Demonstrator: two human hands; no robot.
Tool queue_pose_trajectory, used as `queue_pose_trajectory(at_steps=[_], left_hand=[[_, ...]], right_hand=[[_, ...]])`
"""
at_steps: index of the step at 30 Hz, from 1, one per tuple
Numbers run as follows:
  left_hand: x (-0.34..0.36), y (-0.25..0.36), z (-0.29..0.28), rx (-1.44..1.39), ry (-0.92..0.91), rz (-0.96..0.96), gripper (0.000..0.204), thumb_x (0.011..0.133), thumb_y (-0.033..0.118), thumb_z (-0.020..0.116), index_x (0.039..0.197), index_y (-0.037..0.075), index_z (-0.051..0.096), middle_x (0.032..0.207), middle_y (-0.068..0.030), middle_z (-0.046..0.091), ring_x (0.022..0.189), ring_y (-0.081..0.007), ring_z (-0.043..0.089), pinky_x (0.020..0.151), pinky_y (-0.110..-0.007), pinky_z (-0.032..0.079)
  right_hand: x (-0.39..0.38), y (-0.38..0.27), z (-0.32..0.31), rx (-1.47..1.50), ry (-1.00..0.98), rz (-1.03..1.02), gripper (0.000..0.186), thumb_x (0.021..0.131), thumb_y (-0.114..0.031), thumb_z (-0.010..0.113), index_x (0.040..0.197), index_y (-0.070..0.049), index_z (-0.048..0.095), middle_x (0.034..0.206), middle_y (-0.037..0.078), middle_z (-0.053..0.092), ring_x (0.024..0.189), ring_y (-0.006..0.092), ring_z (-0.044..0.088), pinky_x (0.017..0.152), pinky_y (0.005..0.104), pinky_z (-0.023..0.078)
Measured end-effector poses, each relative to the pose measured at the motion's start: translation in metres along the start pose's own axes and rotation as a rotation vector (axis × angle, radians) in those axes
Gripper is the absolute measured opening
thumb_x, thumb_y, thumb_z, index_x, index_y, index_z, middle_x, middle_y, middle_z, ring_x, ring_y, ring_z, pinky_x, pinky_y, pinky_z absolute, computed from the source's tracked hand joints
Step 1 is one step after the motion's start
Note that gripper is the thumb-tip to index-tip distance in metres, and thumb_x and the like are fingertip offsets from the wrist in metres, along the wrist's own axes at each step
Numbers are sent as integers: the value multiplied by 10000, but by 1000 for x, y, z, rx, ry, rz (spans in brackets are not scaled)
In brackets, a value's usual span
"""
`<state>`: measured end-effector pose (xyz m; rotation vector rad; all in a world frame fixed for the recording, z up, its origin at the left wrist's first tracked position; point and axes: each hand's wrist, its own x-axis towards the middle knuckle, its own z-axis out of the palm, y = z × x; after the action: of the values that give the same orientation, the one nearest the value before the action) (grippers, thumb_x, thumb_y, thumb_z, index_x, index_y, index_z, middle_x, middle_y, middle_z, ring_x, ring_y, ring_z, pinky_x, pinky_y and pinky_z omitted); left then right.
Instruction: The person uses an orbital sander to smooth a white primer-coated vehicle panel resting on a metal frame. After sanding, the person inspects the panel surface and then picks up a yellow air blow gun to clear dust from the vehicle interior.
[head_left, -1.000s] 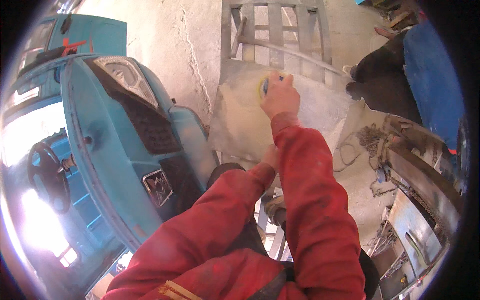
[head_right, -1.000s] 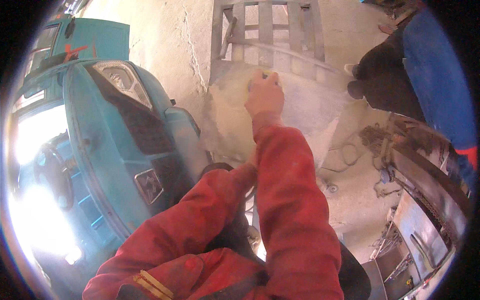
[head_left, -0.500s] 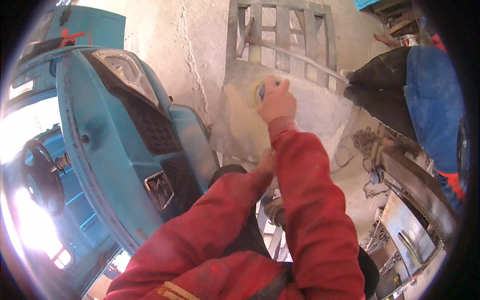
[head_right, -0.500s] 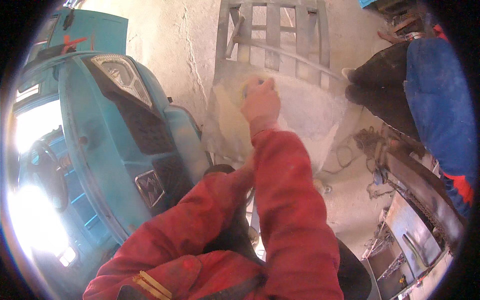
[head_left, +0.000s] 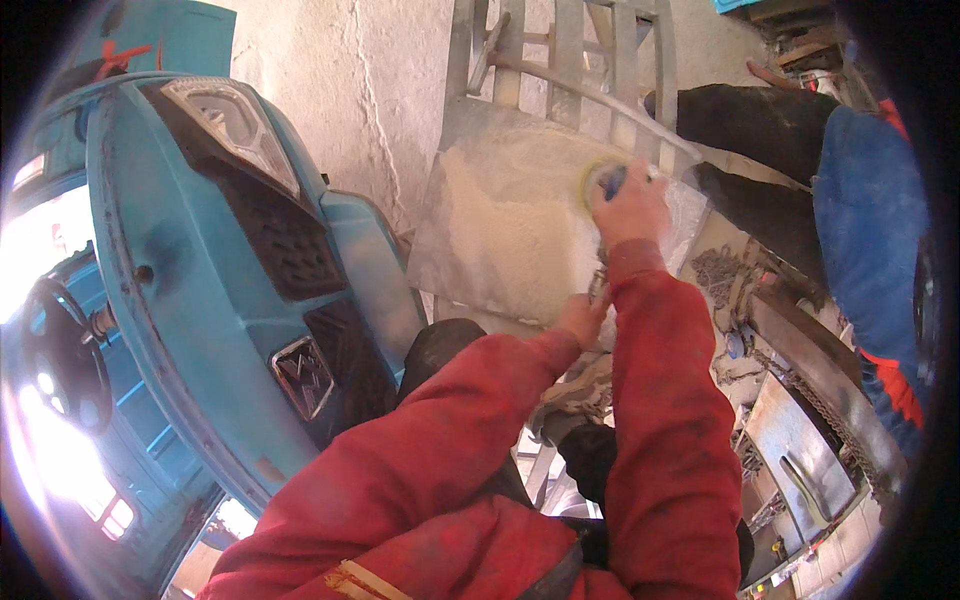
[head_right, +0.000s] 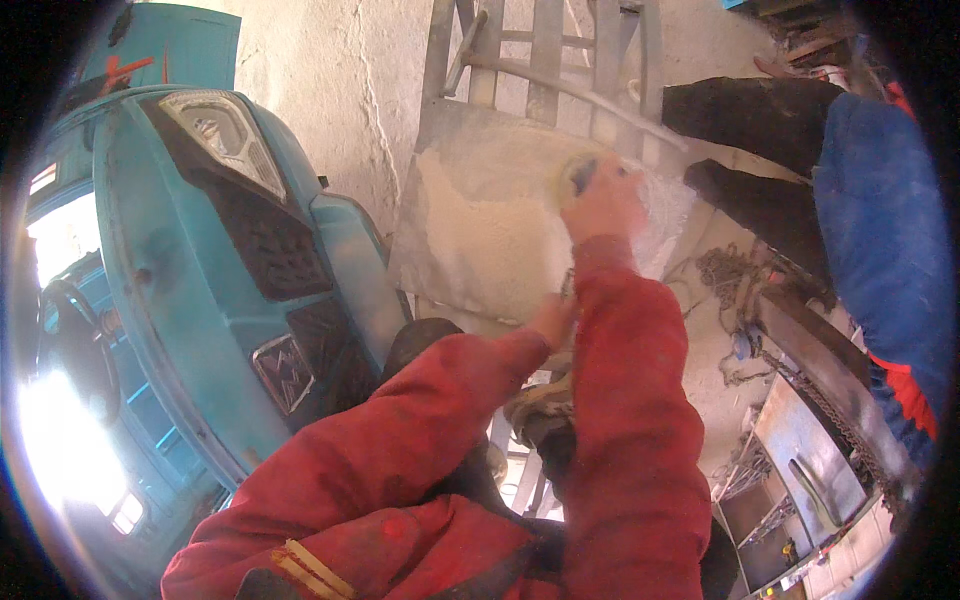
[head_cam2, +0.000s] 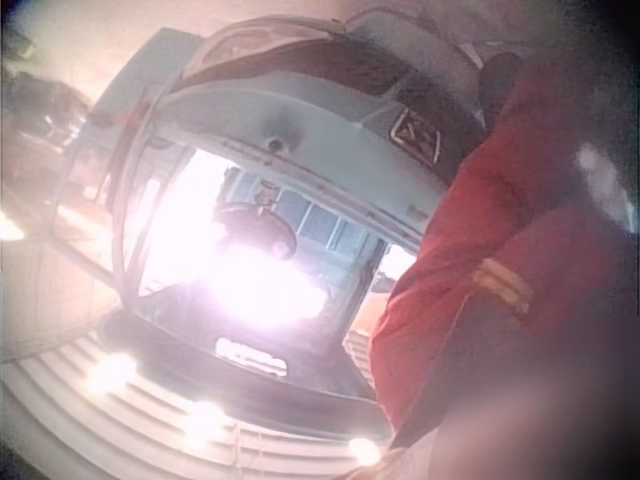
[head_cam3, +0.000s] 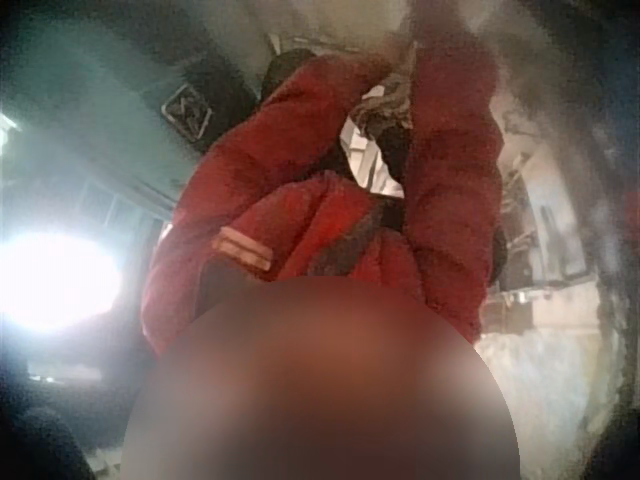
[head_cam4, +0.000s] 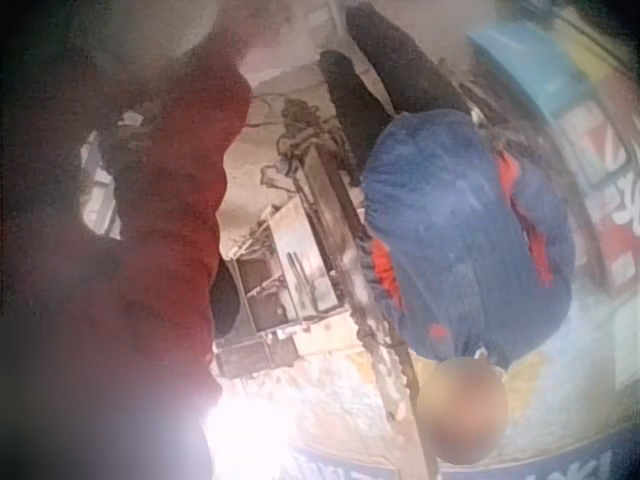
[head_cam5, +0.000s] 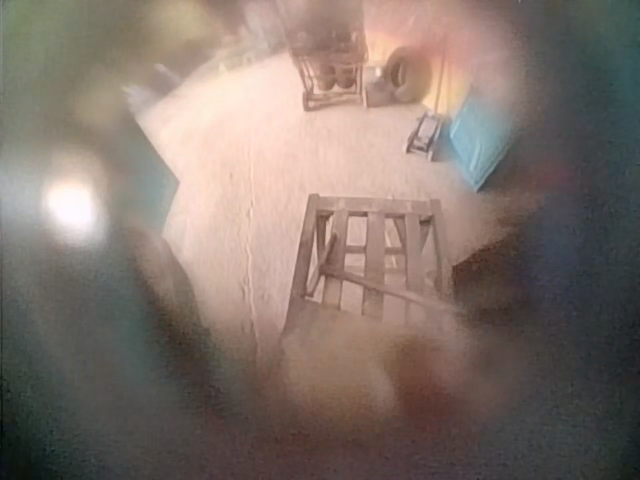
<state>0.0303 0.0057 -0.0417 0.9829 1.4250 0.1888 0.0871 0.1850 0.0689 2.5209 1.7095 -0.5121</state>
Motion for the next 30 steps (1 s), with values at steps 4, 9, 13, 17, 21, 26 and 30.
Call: queue_pose_trajectory(at_steps=[4, 9, 13, 17, 21, 26, 30], left_hand=[[25, -72, -10, 220, 214, 314, 620, 922, 543, 482, 1020, -50, 633, 984, -295, 637, 956, -447, 603, 819, -493, 462], [16, -95, -48, -241, 157, 148, 625, 923, 544, 485, 1019, -56, 634, 990, -302, 635, 965, -452, 603, 821, -491, 463], [11, -71, -53, -318, 109, 124, 630, 924, 544, 488, 1017, -61, 635, 995, -308, 635, 973, -456, 603, 824, -490, 464], [11, -28, -40, -253, 8, 41, 634, 925, 545, 491, 1016, -66, 635, 999, -314, 634, 980, -460, 602, 826, -489, 464], [-10, 33, -23, 82, -98, -25, 745, 926, 627, 440, 1018, -88, 629, 979, -345, 625, 980, -481, 605, 825, -494, 465], [-20, 41, -9, -75, -49, -23, 731, 925, 623, 451, 928, -79, 655, 879, -317, 641, 939, -458, 628, 803, -491, 463], [10, -20, -6, -85, 28, 85, 608, 937, 536, 484, 951, -52, 641, 954, -315, 633, 946, -402, 640, 780, -472, 469]], right_hand=[[2, -63, 22, 51, -38, -230, 497, 782, -359, 702, 1178, -135, 502, 1109, 225, 517, 864, 394, 660, 723, 463, 554], [-12, -108, 34, 89, -15, -413, 477, 708, -161, 732, 1135, -121, 523, 1057, 199, 537, 837, 361, 661, 740, 430, 561], [-4, -95, 26, 85, -78, -321, 493, 787, -303, 698, 1205, -147, 490, 1104, 226, 514, 880, 393, 659, 728, 458, 549], [10, -46, 14, 84, -18, -138, 542, 784, -339, 695, 1235, -143, 468, 1136, 249, 518, 904, 414, 650, 756, 482, 535], [7, 8, 1, 12, 15, 33, 592, 774, -393, 700, 1248, -142, 451, 1144, 259, 524, 914, 437, 640, 781, 498, 523], [-1, 25, -4, -33, 1, 128, 630, 767, -437, 696, 1259, -139, 440, 1135, 263, 529, 921, 437, 638, 777, 500, 526], [6, -20, 14, -17, 48, -77, 616, 774, -398, 699, 1272, -139, 446, 1138, 253, 525, 884, 419, 652, 741, 490, 541]])
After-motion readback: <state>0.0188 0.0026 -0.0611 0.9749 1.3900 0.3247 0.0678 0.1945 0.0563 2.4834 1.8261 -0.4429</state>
